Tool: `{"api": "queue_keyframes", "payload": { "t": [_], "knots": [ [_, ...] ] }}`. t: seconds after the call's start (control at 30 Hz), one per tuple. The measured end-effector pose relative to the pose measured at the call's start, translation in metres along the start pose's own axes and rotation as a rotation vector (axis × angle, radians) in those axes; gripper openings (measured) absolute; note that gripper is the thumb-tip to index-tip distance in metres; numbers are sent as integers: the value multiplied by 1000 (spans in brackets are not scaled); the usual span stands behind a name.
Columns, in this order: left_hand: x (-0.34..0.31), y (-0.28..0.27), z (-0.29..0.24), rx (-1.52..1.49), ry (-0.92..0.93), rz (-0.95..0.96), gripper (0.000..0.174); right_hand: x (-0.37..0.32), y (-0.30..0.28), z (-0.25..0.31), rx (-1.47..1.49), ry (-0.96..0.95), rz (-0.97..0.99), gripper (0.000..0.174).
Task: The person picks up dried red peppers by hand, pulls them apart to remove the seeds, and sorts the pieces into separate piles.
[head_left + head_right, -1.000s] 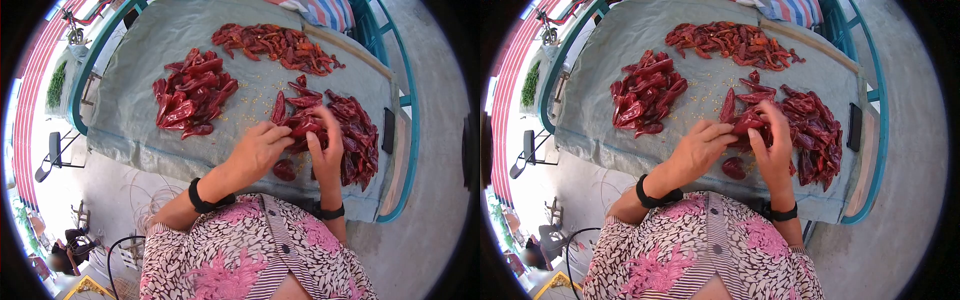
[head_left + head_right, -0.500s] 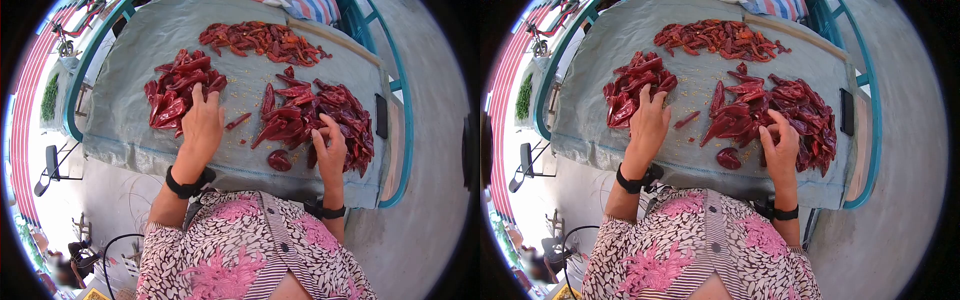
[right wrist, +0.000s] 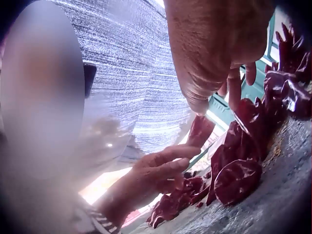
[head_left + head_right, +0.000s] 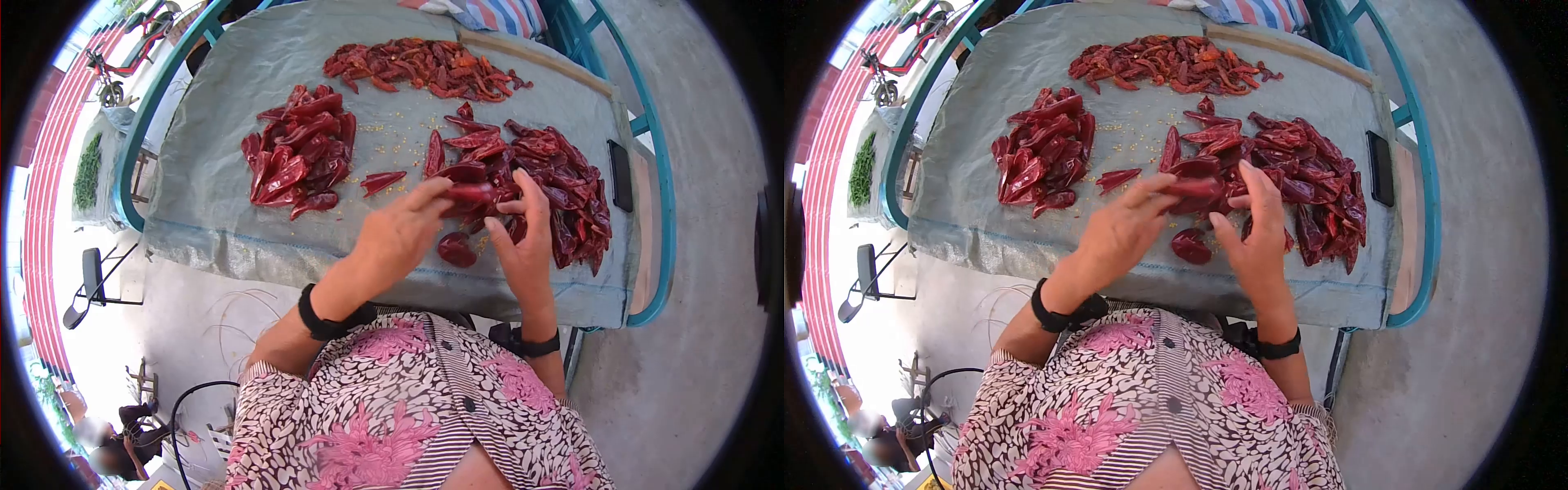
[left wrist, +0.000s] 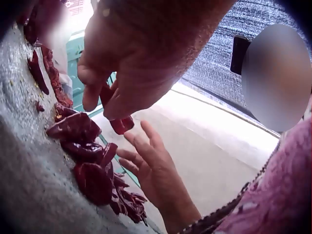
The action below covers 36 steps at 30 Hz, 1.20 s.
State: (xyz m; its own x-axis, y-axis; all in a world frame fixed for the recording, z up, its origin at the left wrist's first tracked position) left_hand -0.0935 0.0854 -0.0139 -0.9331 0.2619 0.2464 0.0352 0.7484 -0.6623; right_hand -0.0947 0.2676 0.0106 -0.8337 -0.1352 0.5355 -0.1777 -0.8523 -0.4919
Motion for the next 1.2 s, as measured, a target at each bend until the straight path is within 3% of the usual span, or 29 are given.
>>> {"api": "queue_keyframes", "payload": {
  "t": [0.03, 0.1, 0.13, 0.17, 0.2, 0.3, 0.4, 0.5, 0.6, 0.73, 0.87, 1.03, 1.2],
  "knots": [
    [-2, 3, -4, 16, 28, -2, 27, 4, 3, 3, 48, 27, 26, 51],
    [-3, 5, -7, 36, 78, 2, 25, 11, 18, 3, -70, -131, 175, 43],
    [-4, 4, -1, 39, 0, 20, 25, 11, 23, 8, -127, -218, 245, 39],
    [-4, 4, 10, 43, -81, 38, 25, 9, 27, -1, -58, -152, 207, 28],
    [-6, 1, 18, 46, -160, 54, 24, 11, 27, -1, -63, -158, 197, 29],
    [-10, -23, 49, 204, -316, -196, 25, 20, 28, -3, -90, -173, 192, 31],
    [-7, -25, 82, 312, -418, -264, 28, 35, 27, -12, -164, -210, 193, 35],
    [-7, -35, 81, 378, -379, -337, 30, 43, 24, -15, -269, -232, 127, 38],
    [-2, -55, 101, 465, -617, -297, 30, 47, 31, -19, -232, -204, 157, 38],
    [-3, -59, 134, 648, -685, -262, 27, 45, 43, -17, -180, -214, 188, 38],
    [-1, -56, 143, 666, -667, -275, 22, 45, 45, -10, -223, -257, 179, 37],
    [-10, -75, 93, 398, -540, -420, 17, 50, 41, -2, -227, -319, 164, 33],
    [-16, -62, 59, 152, -391, -424, 20, 55, 60, 16, -92, -364, 189, 30]
  ]
}}
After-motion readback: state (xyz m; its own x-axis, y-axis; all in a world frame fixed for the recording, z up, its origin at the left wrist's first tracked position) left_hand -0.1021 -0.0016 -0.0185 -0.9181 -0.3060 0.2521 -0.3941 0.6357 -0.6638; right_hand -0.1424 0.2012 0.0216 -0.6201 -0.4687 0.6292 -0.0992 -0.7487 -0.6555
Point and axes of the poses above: each hand's wrist, its own x-axis towards the middle knuckle, its own y-axis out of the palm, z = x × y, the point moved 9 cm from there along x, towards the middle knuckle, and after that the axes turned 10 degrees about -y, right-handed, at the moved point
